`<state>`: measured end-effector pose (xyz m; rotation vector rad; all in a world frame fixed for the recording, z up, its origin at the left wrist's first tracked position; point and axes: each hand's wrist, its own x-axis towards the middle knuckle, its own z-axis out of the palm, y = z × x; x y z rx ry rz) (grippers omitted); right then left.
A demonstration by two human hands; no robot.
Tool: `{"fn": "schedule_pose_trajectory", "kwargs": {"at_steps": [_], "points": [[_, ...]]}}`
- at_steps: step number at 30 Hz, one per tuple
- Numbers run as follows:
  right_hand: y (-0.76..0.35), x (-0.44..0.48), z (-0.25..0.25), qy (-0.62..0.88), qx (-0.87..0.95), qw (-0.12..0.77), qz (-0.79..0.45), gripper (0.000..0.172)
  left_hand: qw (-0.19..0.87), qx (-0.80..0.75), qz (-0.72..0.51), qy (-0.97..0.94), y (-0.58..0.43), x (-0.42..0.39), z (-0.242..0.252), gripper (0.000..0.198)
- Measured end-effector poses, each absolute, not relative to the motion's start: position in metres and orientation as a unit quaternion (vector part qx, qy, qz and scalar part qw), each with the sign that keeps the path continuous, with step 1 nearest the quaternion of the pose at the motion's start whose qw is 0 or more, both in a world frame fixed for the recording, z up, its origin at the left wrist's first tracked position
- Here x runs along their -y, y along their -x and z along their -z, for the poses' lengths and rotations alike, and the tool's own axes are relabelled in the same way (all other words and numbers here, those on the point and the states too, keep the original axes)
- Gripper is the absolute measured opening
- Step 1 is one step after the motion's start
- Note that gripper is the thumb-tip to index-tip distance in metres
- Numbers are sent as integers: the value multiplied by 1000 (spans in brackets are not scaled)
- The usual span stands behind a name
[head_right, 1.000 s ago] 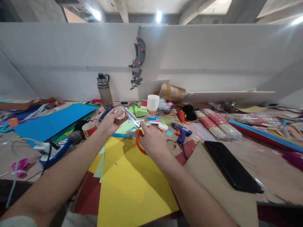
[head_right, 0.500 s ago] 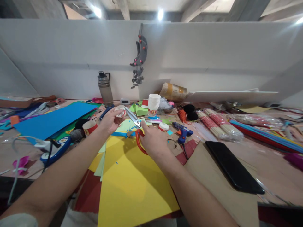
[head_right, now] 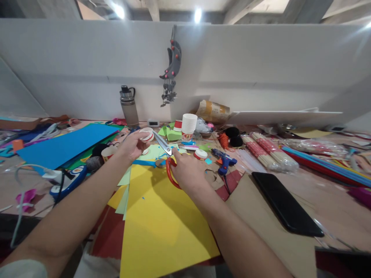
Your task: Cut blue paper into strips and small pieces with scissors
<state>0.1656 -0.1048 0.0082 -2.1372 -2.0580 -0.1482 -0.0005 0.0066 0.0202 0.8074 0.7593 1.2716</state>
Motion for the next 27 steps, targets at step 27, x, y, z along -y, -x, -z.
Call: {"fn": "schedule_pose_trajectory", "kwargs": {"at_steps": [27], "points": [[-173, 101, 0, 628, 724, 278, -59, 43, 727, -251, -530, -357, 27, -24, -20, 19]]}}
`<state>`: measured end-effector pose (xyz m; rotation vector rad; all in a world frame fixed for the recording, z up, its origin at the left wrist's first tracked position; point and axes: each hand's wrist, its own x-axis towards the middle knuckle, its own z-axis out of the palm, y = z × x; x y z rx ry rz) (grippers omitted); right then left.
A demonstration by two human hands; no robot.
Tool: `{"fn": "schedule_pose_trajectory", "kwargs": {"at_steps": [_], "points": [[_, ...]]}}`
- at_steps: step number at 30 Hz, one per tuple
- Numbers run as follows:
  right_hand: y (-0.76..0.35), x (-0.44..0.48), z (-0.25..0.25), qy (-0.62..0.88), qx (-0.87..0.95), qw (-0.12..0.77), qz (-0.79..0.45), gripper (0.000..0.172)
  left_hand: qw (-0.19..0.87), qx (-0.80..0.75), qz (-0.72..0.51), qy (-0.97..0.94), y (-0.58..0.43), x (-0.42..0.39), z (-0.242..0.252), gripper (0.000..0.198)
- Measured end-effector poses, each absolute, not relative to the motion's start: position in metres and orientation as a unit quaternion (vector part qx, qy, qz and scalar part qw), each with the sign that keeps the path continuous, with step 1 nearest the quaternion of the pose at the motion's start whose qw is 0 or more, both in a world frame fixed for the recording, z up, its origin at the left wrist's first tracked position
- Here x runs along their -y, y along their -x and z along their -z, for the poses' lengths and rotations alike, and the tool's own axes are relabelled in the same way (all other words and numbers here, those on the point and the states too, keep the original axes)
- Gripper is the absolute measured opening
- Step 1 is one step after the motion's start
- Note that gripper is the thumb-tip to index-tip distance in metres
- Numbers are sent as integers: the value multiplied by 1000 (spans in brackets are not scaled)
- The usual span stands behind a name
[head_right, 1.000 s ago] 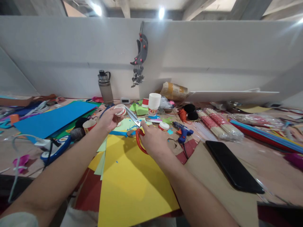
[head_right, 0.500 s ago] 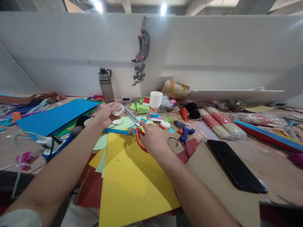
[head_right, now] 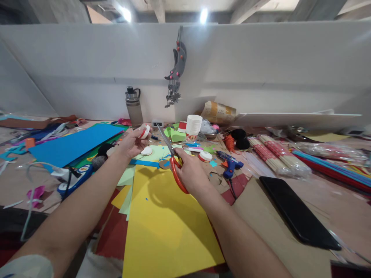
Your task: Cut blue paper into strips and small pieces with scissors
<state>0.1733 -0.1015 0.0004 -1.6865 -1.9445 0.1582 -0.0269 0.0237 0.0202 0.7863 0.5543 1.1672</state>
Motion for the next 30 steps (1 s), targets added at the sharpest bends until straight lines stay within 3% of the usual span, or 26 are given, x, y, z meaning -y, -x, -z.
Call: {"fn": "schedule_pose_trajectory", "kwargs": {"at_steps": [5, 10, 30], "points": [[-168, 106, -4, 690, 693, 201, 56, 42, 741, -246, -530, -331, 23, -17, -24, 11], [-165, 108, -9, 692, 700, 152, 92, 40, 723, -237, -538, -363, 19, -14, -25, 12], [-169, 109, -4, 667, 710, 145, 171, 37, 719, -228, -497, -428, 21, -12, -22, 17]]}}
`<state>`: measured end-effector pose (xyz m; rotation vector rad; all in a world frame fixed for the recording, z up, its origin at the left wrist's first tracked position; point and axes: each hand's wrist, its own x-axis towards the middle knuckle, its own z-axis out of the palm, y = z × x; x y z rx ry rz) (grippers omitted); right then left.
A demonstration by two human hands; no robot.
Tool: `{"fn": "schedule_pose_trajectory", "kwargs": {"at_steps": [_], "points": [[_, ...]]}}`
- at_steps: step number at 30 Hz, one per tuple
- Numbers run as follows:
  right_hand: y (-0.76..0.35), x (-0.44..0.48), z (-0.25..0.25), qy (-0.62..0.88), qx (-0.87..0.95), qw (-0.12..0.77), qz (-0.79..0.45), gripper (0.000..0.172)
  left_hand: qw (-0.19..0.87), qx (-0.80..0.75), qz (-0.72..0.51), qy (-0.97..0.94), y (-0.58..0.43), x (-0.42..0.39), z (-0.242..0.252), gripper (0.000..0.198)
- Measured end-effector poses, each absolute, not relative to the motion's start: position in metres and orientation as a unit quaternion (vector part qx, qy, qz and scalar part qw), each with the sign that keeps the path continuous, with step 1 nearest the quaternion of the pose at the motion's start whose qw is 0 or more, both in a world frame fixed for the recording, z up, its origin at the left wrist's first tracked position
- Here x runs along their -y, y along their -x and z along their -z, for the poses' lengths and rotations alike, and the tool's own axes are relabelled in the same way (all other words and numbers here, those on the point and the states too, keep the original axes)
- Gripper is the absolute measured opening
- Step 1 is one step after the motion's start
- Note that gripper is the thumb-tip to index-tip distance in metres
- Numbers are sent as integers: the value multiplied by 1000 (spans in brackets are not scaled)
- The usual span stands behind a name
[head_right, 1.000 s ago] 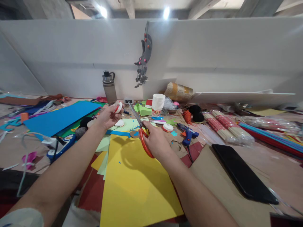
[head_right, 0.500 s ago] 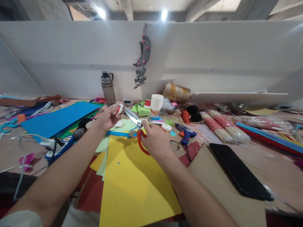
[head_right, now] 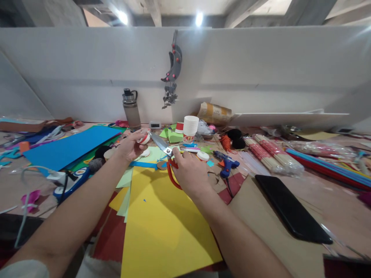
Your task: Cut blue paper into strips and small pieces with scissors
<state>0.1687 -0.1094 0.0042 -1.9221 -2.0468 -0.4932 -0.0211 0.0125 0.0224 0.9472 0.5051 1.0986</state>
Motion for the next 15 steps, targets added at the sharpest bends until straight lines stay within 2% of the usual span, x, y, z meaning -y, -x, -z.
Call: {"fn": "schedule_pose_trajectory", "kwargs": {"at_steps": [5, 9, 15], "points": [[-169, 110, -4, 669, 711, 141, 165, 38, 704, -250, -496, -443, 24, -15, -22, 20], [-168, 110, -5, 669, 711, 154, 151, 41, 639, -252, -536, -491, 26, -21, -19, 31], [-169, 103, -3, 678, 714, 171, 22, 46, 536, -227, -633, -511, 25, -29, -14, 35]]}}
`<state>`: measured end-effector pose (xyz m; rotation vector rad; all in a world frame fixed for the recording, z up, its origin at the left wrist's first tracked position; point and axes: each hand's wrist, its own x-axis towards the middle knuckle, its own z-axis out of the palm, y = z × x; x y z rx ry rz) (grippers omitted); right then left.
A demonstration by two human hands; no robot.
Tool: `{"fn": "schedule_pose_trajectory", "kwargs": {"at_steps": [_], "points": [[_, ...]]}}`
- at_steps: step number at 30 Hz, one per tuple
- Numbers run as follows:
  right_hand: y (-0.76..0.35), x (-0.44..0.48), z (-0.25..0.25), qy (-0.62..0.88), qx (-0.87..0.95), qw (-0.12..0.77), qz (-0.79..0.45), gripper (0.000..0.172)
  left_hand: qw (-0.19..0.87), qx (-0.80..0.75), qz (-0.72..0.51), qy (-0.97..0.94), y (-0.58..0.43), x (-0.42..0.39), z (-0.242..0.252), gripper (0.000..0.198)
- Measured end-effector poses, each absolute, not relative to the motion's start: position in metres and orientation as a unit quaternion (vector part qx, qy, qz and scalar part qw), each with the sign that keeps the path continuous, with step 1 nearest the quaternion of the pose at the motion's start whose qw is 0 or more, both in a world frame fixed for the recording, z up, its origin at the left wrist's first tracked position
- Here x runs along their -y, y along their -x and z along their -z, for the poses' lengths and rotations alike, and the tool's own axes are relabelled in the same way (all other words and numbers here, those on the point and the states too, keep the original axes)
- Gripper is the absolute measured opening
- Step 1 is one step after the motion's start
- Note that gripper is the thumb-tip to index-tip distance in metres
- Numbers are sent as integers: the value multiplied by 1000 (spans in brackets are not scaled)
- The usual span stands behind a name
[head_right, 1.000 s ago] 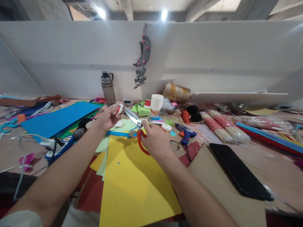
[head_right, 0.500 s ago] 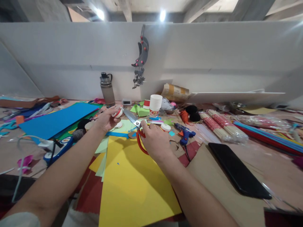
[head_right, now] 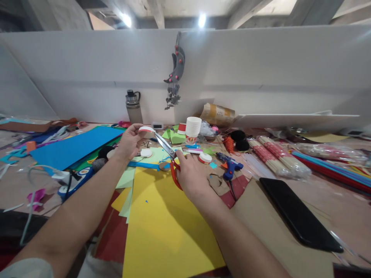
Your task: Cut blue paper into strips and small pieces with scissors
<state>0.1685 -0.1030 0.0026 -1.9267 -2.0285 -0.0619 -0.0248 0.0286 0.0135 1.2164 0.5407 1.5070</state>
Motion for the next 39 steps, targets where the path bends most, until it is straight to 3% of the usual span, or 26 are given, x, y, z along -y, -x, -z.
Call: {"fn": "schedule_pose_trajectory", "kwargs": {"at_steps": [3, 7, 10, 24, 39], "points": [[-169, 104, -2, 645, 718, 237, -112, 43, 495, -207, -670, -513, 23, -27, -13, 34], [-166, 114, -5, 526, 679, 321, -399, 29, 485, -178, -678, -522, 20, -22, -15, 34], [-163, 119, -5, 475, 638, 348, -496, 28, 491, -164, -671, -531, 17, -19, -15, 35], [-155, 119, -4, 458, 615, 393, -507, 41, 524, -127, -656, -528, 7, -11, -14, 37], [-154, 122, -4, 460, 605, 410, -504, 41, 520, -162, -655, -523, 3, -5, -16, 40]]}}
